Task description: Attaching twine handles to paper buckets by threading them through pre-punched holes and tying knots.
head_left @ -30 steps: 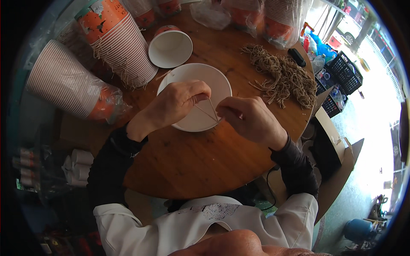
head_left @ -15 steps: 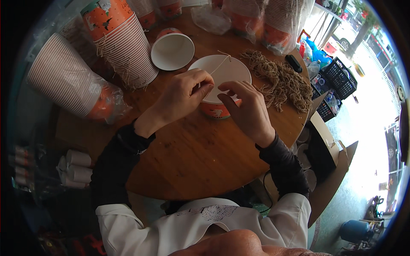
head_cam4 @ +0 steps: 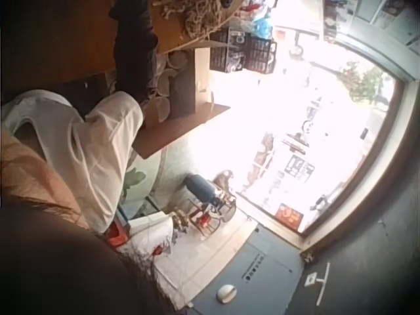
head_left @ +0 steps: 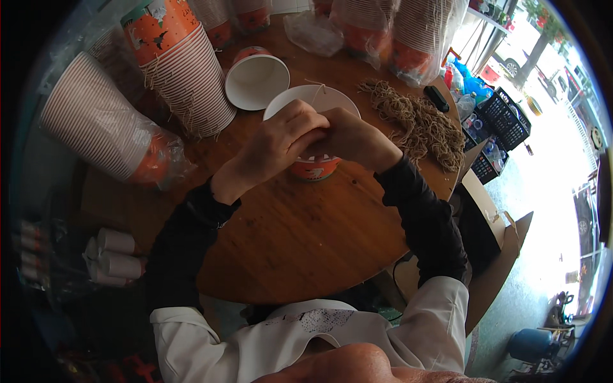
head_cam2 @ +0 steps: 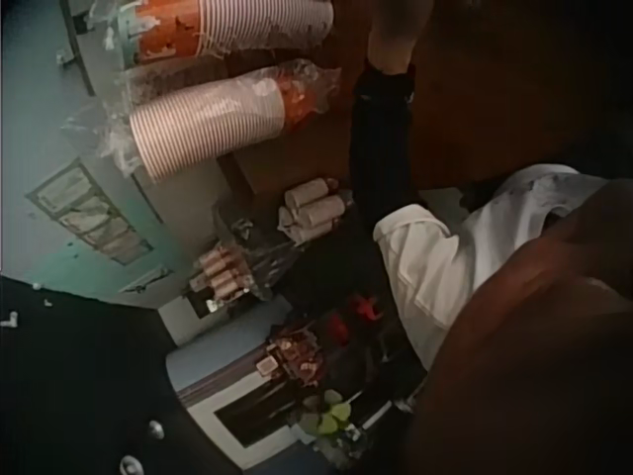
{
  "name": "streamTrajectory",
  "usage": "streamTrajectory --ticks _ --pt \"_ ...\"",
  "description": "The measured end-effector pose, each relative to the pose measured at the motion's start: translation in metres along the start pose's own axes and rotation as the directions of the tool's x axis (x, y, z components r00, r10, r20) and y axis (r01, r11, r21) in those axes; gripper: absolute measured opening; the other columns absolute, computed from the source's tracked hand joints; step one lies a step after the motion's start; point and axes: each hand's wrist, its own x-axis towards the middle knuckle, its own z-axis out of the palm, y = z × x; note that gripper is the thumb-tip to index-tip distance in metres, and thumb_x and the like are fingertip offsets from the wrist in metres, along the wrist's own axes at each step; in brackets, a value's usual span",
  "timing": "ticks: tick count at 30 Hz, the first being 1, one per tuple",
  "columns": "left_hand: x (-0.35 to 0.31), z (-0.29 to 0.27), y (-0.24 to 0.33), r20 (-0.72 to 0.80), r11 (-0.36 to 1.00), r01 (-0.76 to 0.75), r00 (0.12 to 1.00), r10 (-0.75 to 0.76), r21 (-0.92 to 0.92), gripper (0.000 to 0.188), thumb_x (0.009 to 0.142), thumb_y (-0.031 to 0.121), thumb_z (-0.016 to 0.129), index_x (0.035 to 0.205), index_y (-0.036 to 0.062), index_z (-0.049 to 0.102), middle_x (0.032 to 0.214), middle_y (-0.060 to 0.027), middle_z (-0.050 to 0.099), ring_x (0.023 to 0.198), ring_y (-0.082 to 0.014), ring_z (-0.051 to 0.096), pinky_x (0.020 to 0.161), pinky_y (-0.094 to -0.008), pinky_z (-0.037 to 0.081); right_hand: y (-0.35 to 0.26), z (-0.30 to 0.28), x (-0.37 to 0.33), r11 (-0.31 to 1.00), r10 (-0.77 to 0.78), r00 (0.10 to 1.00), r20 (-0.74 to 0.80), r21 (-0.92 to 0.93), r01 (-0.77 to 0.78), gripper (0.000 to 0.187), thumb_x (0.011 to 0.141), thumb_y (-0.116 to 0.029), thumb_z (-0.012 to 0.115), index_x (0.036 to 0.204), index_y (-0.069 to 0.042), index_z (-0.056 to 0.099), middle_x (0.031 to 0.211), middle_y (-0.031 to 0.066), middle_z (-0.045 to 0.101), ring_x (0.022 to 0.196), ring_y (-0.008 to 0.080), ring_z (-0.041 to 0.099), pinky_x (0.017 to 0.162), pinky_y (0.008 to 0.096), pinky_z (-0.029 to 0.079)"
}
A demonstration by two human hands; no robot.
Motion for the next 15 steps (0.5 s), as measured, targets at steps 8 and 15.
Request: streamTrajectory --ticks 8,15 --pt "-0.025 -0.005 0.005 -0.302 0.981 0.183 0.94 -0.156 0.062 0.019 0.088 0.016 0.069 0.101 0.0039 0.062 0.091 -0.0077 0.06 0.089 -0.0238 0.059 0.075 -0.0345 0.048 -0.004 0.0 -0.003 0.979 0.1 0.994 0.047 0.171 -0.107 0.016 0.089 -0.017 0.066 0.094 -0.002 0.069 0.081 -0.0001 0.068 0.071 0.0065 0.063 0.063 0.0212 0.051" --pt "-0.026 -0.004 0.017 0.023 0.737 0.595 0.783 -0.622 -0.319 0.021 0.085 0.012 0.074 0.097 -0.0003 0.062 0.088 -0.0066 0.066 0.082 -0.0132 0.065 0.073 -0.0263 0.052 0.004 0.001 0.0 0.986 0.039 0.998 -0.04 0.167 -0.032 0.013 0.089 -0.011 0.065 0.096 0.0 0.068 0.083 0.0021 0.066 0.072 0.0072 0.061 0.065 0.021 0.05"
